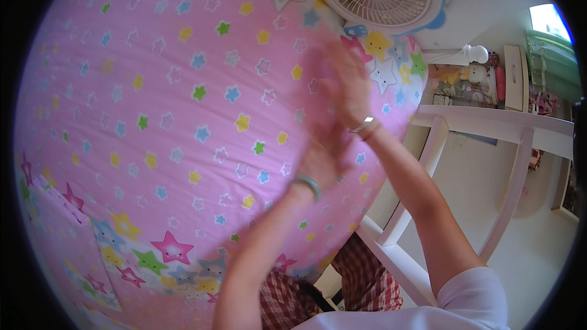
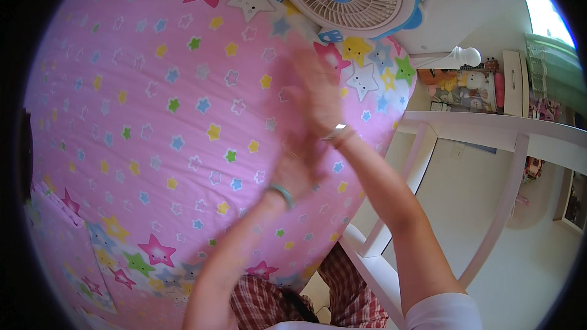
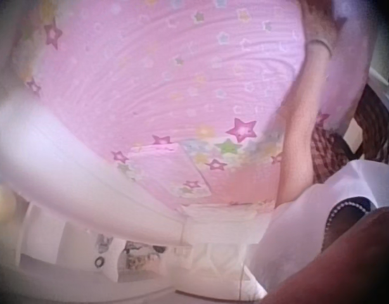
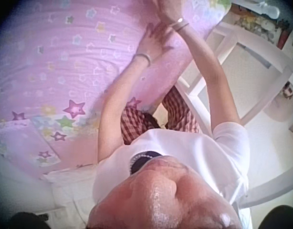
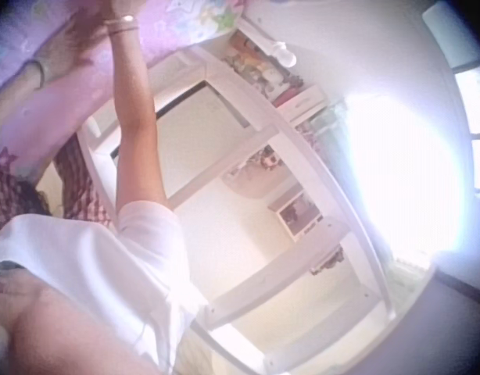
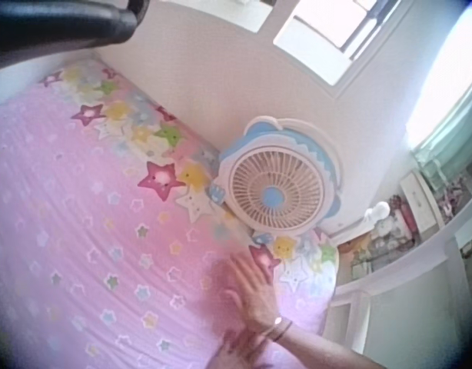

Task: The person makes a bed by smoothing a pink star-patterned fitted sheet over the mattress, tucking the edges, and adjusting a matching pillowcase. They also briefly move a small fan to the side to access the mattress corner.

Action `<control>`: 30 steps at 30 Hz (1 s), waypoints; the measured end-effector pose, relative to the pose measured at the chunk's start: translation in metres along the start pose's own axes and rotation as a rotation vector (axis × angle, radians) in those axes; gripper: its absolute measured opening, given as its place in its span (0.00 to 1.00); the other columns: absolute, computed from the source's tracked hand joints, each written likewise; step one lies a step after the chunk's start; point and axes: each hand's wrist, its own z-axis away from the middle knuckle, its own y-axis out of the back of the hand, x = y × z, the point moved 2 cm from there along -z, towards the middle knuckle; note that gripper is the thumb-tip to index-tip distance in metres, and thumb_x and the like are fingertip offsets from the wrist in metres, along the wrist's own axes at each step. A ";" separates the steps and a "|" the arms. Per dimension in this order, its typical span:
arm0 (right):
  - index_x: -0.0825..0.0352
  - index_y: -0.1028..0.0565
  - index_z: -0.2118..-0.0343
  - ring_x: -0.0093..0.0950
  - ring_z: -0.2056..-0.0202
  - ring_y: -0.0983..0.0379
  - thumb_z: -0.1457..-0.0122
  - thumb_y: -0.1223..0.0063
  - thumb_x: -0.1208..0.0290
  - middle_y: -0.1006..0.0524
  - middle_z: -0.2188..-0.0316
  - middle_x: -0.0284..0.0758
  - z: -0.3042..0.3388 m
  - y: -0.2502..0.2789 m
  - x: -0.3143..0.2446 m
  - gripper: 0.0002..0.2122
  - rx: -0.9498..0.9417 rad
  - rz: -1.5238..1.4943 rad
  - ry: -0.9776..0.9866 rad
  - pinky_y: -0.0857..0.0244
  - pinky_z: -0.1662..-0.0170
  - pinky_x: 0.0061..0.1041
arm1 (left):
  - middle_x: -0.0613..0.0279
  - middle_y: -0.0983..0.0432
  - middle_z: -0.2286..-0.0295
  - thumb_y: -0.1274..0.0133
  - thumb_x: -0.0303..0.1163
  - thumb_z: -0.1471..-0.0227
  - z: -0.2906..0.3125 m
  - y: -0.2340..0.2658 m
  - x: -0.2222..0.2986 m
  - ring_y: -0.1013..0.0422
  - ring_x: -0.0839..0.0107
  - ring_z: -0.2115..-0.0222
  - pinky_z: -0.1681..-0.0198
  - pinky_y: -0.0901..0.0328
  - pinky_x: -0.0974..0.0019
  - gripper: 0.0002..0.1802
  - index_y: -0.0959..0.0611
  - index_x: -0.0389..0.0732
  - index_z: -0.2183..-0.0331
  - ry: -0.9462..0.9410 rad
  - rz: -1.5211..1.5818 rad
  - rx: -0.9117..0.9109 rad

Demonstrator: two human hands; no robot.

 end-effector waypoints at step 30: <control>0.63 0.35 0.41 0.39 0.38 0.42 0.44 0.49 0.65 0.35 0.40 0.40 -0.005 -0.017 -0.059 0.26 -0.021 -0.161 0.004 0.54 0.35 0.42 | 0.59 0.41 0.40 0.55 0.42 0.43 0.185 0.056 0.065 0.39 0.60 0.44 0.40 0.48 0.48 0.26 0.30 0.54 0.42 -0.189 0.262 -0.109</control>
